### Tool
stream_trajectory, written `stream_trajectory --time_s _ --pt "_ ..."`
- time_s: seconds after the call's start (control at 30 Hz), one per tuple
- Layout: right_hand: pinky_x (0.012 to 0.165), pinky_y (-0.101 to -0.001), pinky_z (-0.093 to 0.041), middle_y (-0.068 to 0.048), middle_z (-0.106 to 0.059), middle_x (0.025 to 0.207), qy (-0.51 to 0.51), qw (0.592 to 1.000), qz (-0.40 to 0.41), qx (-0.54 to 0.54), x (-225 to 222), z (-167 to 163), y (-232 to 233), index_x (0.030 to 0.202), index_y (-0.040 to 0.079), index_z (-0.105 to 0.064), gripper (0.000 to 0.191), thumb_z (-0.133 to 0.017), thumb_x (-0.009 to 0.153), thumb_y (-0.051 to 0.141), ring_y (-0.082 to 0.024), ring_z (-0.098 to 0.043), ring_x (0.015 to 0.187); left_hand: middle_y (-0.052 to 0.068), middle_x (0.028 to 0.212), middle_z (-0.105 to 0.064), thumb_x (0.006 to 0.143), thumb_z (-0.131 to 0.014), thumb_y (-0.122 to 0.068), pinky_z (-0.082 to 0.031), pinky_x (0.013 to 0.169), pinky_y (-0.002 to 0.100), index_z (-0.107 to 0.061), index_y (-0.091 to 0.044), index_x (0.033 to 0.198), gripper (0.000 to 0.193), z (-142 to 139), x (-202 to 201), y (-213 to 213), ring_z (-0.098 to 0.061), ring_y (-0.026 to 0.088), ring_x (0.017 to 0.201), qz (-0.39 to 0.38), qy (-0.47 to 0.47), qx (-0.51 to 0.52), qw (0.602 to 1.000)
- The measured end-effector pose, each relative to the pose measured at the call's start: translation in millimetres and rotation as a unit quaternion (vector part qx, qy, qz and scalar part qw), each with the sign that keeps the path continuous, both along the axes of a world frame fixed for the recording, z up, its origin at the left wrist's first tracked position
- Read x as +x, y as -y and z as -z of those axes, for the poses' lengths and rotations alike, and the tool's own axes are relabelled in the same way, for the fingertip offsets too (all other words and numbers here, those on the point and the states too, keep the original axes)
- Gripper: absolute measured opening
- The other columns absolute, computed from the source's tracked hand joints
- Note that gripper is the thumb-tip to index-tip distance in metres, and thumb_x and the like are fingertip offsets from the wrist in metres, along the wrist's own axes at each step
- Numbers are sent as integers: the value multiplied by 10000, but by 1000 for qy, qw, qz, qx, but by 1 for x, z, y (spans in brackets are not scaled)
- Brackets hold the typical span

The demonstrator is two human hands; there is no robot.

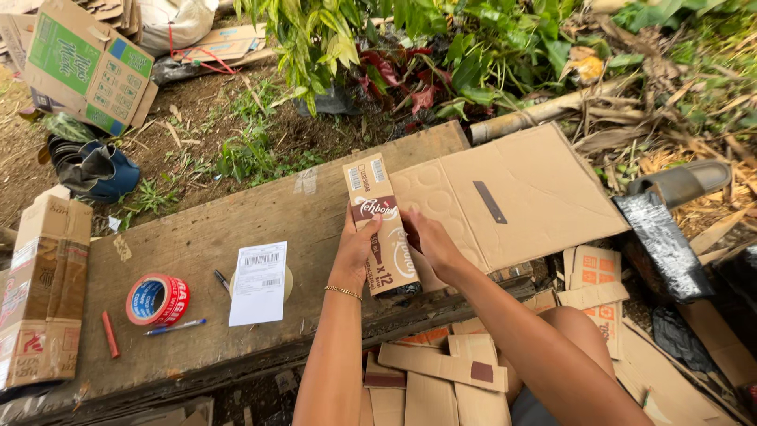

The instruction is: The person assembles a small cardboard box on a wooden table. They fold the flaps, align the edges, and use a metal tool to crease and secure the box structure. The person handles the box repeatedly to ensure the sides are properly formed.

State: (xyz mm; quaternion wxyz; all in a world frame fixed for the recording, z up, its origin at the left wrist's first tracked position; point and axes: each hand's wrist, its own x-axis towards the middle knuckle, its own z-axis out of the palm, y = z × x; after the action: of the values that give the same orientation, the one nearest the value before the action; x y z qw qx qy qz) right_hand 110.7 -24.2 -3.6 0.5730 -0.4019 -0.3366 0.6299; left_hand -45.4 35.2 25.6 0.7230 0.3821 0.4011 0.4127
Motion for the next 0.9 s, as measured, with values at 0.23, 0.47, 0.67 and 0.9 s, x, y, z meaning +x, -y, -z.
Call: stream_trajectory --time_s 0.23,0.47,0.67,0.9 --pt "875 -457 -518 -209 -706 1234 180 963 87 -181 -17 -45 -20 1365 -15 -609 507 -547 1003 335 -337 -672 1057 111 1270 -675 948 -638 -107 -602 857 333 -290 -185 1609 751 8 0 -8 -693 189 1070 -5 -32 18 999" --pt "900 -433 -523 -186 -733 1159 408 893 147 -121 -44 -49 -11 1424 218 -583 456 -505 996 353 -369 -698 1045 129 1293 -660 939 -638 -112 -601 844 332 -213 -183 1621 807 7 0 -5 -686 197 1079 -19 -16 -14 1000" --pt "876 -407 -518 -137 -737 1107 393 902 150 -100 -31 -37 -12 1412 202 -600 437 -502 1015 356 -297 -681 995 103 1154 -695 1013 -575 -206 -604 752 344 -419 -76 1481 511 3 -1 -5 -706 192 955 -44 46 -51 997" --pt "629 -317 -538 -71 -717 874 161 973 114 -124 -9 -32 -12 1348 76 -632 415 -450 1061 315 -137 -635 661 122 1011 -726 1043 -553 -229 -615 700 383 -591 1 1278 331 16 4 -9 -716 223 850 -111 21 -115 987"
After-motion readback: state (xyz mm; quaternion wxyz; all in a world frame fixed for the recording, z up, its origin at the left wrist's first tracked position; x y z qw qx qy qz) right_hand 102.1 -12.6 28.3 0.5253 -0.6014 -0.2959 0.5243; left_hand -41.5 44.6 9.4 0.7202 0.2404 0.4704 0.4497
